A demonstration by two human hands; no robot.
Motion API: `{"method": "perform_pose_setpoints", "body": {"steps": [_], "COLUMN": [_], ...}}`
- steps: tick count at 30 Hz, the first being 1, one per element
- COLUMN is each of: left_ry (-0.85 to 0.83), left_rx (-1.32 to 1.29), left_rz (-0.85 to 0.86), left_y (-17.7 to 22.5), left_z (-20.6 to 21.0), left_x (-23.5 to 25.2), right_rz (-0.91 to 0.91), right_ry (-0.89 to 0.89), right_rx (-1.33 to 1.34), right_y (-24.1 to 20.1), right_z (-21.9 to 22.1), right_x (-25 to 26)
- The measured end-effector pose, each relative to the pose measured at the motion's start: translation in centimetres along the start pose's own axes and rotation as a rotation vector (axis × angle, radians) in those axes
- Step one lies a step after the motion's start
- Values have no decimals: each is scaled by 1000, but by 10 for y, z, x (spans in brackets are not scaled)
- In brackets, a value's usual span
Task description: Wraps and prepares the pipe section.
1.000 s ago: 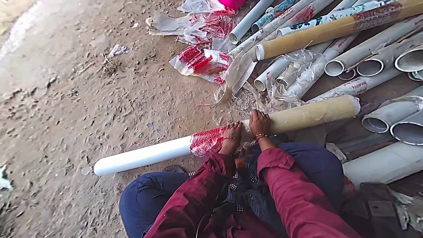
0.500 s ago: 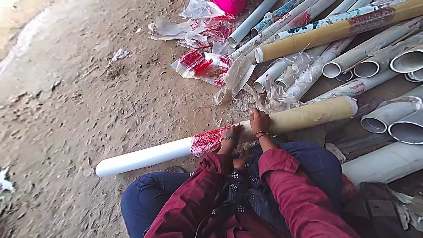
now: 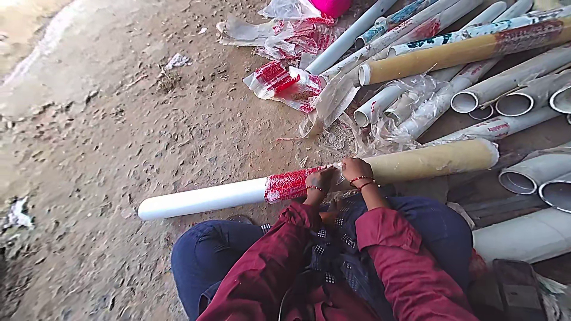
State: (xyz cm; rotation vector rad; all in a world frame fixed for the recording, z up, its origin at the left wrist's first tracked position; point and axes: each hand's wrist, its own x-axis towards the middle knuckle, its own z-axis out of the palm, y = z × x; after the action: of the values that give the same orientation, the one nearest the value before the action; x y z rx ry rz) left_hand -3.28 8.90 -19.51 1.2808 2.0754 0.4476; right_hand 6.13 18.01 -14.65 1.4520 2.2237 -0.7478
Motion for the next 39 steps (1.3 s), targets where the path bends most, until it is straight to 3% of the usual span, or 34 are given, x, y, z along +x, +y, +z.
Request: {"method": "perform_pose_setpoints", "body": {"steps": [16,21,30,32,36,39], "left_ry": [177,55,-11,-30,-59,-55], "left_rx": [-167,-134,-113,-100,-56,-50], "left_rz": [193,99,60,54,52,103], "left_y": [-24,-15,-12,-9,-11,-4], "left_z": [18,7,-3,-9,-9,-11], "left_x": [-2,0,5,9,9,1], "right_rz": [-7,18,6,47,63,16], "right_ry": [-85,-65,-58,87,587,596], "right_rx": [10,20,87,176,119,29], "right_y": [6,6,20,25,26,25], "right_z": [-1,4,21,19,27,39], "right_x": [-13,-20,-36,-39,-19,11]}}
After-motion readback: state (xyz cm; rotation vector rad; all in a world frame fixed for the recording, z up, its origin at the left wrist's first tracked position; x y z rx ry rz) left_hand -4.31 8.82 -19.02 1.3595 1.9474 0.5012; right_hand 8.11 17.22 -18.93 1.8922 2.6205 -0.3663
